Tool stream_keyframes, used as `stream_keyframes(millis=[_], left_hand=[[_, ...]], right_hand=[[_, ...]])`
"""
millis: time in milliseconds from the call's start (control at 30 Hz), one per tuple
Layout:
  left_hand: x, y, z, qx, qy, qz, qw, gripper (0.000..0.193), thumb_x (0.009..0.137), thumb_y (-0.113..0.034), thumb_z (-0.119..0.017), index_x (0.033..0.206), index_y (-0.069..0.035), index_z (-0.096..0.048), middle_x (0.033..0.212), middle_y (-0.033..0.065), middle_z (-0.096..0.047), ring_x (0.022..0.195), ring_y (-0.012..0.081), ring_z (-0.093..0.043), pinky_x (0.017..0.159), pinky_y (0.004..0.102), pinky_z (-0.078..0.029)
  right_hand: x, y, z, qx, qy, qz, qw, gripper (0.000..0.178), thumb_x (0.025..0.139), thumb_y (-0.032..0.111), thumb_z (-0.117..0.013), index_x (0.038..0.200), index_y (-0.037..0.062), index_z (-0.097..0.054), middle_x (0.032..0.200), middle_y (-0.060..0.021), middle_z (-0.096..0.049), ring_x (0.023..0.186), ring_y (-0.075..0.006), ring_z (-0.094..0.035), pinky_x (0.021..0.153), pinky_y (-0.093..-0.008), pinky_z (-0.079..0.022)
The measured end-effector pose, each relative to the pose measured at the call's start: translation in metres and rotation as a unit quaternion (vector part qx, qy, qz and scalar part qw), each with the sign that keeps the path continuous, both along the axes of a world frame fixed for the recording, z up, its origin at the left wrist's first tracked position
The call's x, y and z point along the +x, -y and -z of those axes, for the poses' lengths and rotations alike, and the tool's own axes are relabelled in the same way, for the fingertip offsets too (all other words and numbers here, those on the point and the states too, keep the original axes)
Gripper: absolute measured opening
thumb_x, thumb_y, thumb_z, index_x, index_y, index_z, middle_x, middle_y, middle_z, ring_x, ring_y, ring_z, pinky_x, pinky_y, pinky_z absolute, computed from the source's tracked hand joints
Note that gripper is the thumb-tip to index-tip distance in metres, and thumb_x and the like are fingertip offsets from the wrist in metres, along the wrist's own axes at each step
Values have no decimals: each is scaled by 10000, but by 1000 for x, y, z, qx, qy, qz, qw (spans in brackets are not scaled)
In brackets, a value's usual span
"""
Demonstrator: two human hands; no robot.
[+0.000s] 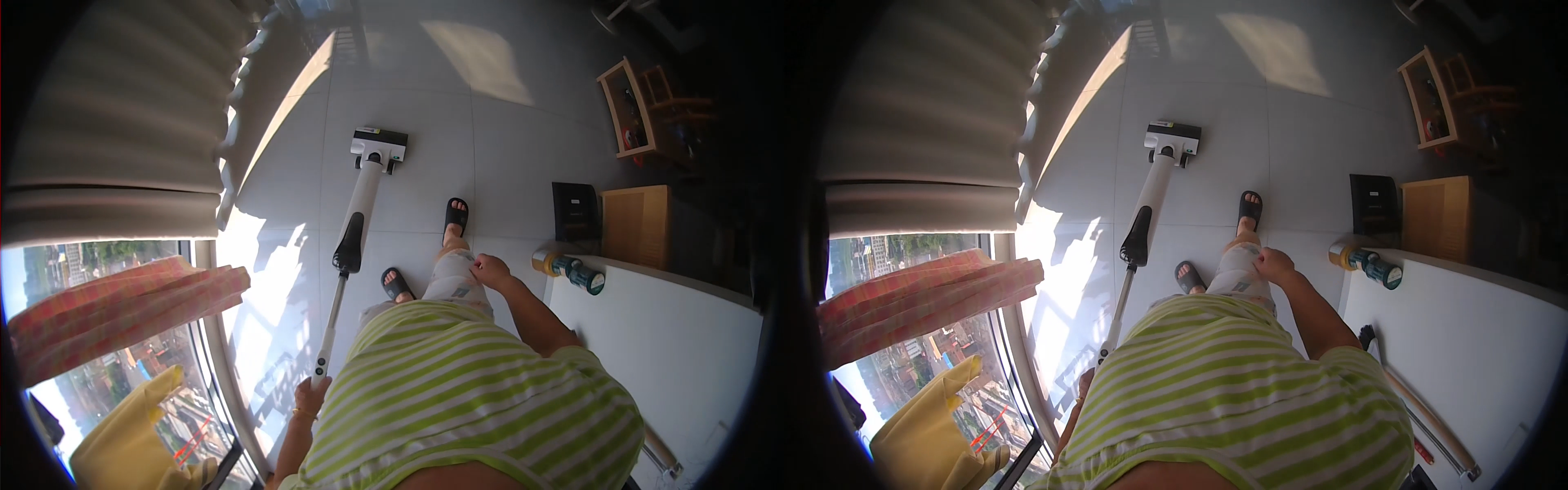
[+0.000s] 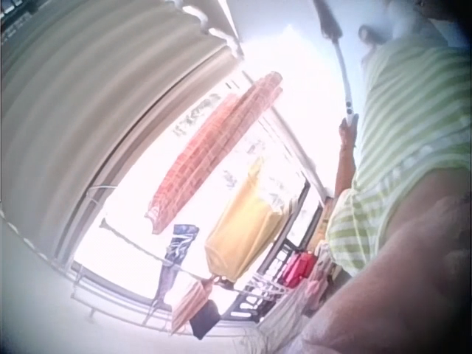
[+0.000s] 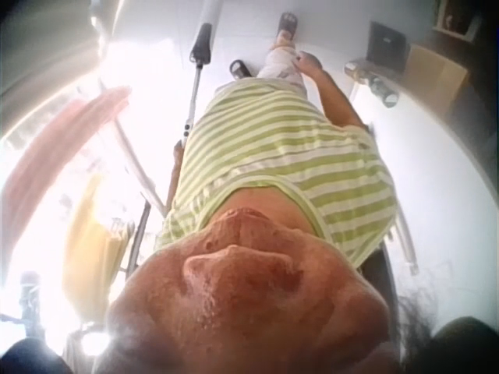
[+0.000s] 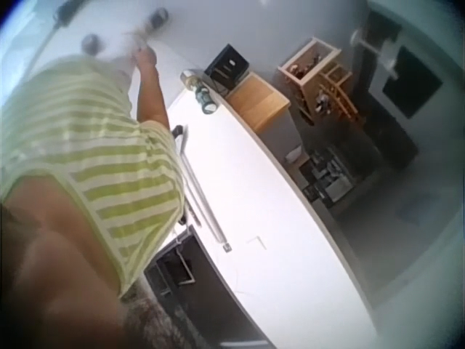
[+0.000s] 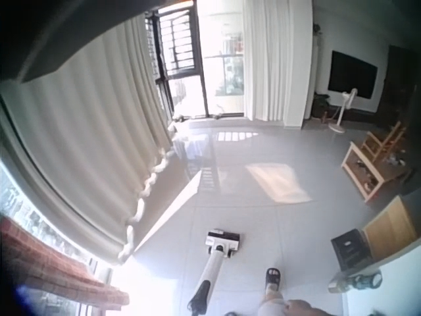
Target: The person uses a floor scrubber to clean the floor tiles, moving the machine back and forth near the large sunlit window.
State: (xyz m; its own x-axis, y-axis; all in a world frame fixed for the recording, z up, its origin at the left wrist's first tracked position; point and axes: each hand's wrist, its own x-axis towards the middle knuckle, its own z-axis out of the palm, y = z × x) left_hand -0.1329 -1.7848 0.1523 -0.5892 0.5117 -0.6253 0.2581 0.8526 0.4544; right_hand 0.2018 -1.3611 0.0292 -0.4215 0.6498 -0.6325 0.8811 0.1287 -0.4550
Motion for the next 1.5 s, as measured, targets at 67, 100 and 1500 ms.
stream_keyframes(millis=[67,100,1500], left_hand=[[-11,20,-58,-65,-14,8,998,413,709,-397,-702,709,10,-630,547,142,-569,499,233,-558,501,372,-428],[-20,21,-81,-130,-28,-9,991,421,705,-395,-707,711,20,-637,557,142,-578,506,219,-562,502,373,-427],[90,-673,98,133,151,10,980,233,732,-195,-655,792,-10,-527,590,43,-525,503,137,-517,468,287,-425]], right_hand=[[-8,2,-12,23,56,-11,998,281,762,294,-597,883,40,-605,773,-138,-639,725,-292,-608,685,-367,-483],[-3,2,-9,23,58,-7,998,281,762,294,-597,883,40,-605,773,-138,-639,725,-292,-608,685,-367,-483],[217,14,-26,-206,-15,457,865,229,803,234,-573,877,18,-583,672,-63,-629,572,-128,-592,522,-269,-472]])
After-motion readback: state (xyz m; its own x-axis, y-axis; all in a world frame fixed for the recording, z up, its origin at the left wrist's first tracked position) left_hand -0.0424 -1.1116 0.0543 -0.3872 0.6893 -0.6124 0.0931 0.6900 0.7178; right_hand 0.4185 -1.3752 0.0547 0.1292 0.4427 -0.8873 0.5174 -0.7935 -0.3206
